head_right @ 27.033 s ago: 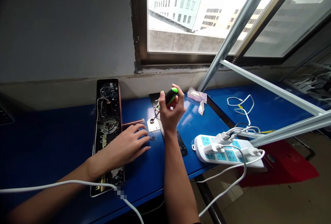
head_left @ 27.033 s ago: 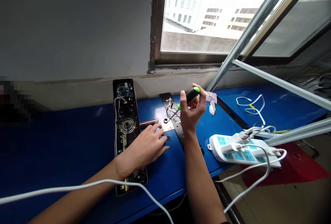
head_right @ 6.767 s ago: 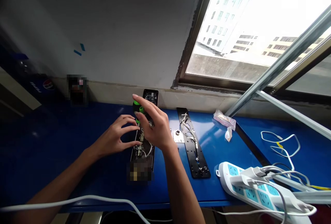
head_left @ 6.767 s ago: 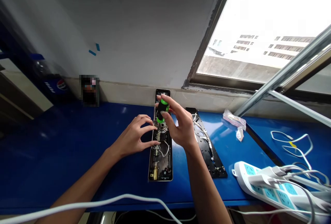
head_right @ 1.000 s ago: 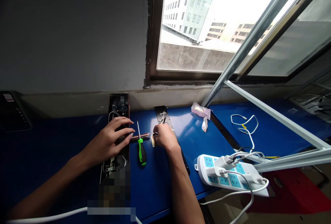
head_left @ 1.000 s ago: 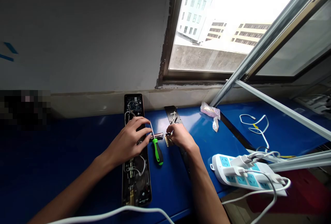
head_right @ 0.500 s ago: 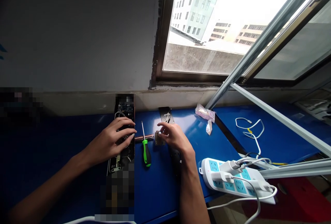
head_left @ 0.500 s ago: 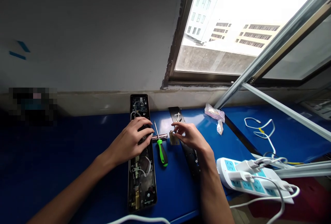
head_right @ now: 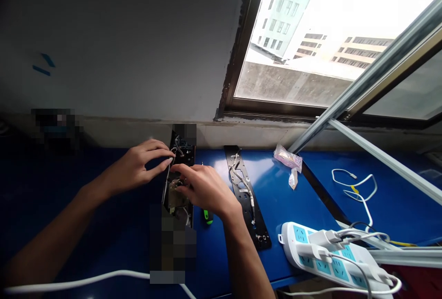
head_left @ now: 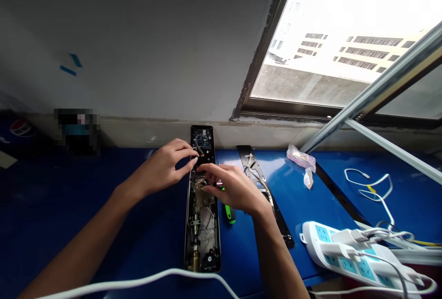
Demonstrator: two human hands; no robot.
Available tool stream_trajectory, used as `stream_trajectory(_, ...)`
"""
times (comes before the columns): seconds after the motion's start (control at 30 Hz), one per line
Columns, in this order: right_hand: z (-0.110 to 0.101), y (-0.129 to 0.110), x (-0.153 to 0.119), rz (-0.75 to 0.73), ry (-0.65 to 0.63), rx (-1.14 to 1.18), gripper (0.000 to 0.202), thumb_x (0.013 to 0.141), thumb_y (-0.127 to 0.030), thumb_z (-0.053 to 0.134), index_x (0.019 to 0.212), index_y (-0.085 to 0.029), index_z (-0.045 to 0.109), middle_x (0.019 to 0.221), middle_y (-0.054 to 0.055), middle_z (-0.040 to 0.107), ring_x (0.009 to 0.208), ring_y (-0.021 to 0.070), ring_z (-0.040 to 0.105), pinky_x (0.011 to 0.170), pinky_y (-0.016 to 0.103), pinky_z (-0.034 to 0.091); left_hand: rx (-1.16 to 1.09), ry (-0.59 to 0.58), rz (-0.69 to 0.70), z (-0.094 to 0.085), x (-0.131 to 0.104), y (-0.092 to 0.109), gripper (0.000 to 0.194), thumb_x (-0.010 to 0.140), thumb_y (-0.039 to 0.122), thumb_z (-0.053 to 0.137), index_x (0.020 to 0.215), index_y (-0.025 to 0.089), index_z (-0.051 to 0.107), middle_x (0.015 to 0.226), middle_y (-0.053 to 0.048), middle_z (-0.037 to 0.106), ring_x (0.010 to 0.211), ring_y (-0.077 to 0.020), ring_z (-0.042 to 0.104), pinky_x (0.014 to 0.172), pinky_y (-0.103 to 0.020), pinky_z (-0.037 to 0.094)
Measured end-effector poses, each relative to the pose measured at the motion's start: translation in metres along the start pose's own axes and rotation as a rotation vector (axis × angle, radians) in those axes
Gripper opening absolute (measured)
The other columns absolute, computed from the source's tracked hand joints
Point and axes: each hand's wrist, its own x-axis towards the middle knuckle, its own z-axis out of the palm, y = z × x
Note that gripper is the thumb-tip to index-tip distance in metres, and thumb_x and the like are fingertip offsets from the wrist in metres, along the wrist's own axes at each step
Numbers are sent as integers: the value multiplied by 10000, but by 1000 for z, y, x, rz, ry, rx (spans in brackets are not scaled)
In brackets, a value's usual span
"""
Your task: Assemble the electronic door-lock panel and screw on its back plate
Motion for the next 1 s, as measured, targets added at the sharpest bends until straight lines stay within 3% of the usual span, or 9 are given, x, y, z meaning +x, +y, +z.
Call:
stream_trajectory(0.3,16,2,8,62,-42,-127,424,945,-242,764,1353,-252,650,1033,56,773,890,211,727,753,291,494,-7,-75,-61,-9,-2,5,345,1059,415,532,1184,200,771,1166,-97,741,1148,-285,667,1009,-419,558)
stream_trajectory(0.5,18,10,7,33,-2,21,246,917,-245,804,1157,-235,751,1026,33,778,855,176,713,755,278,507,-12,-148,-96,-6,-2,4,341,1054,403,541,1208,198,766,1165,-95,741,1108,-269,694,990,-401,557)
stream_trajectory(0.73,20,19,6,5,12,73,247,892,-162,811,1125,-244,792,1003,33,788,897,186,706,812,293,523,-36,-260,-94,2,-3,5,290,1034,350,572,1169,202,782,1160,-87,744,1083,-259,713,967,-389,562)
stream_trajectory(1.0,19,23,4,-15,47,126,241,896,-165,813,1123,-244,792,1014,32,793,905,181,709,829,296,533,-31,-252,-73,5,-1,9,268,1023,323,584,1150,217,794,1148,-85,754,1051,-259,728,925,-370,570)
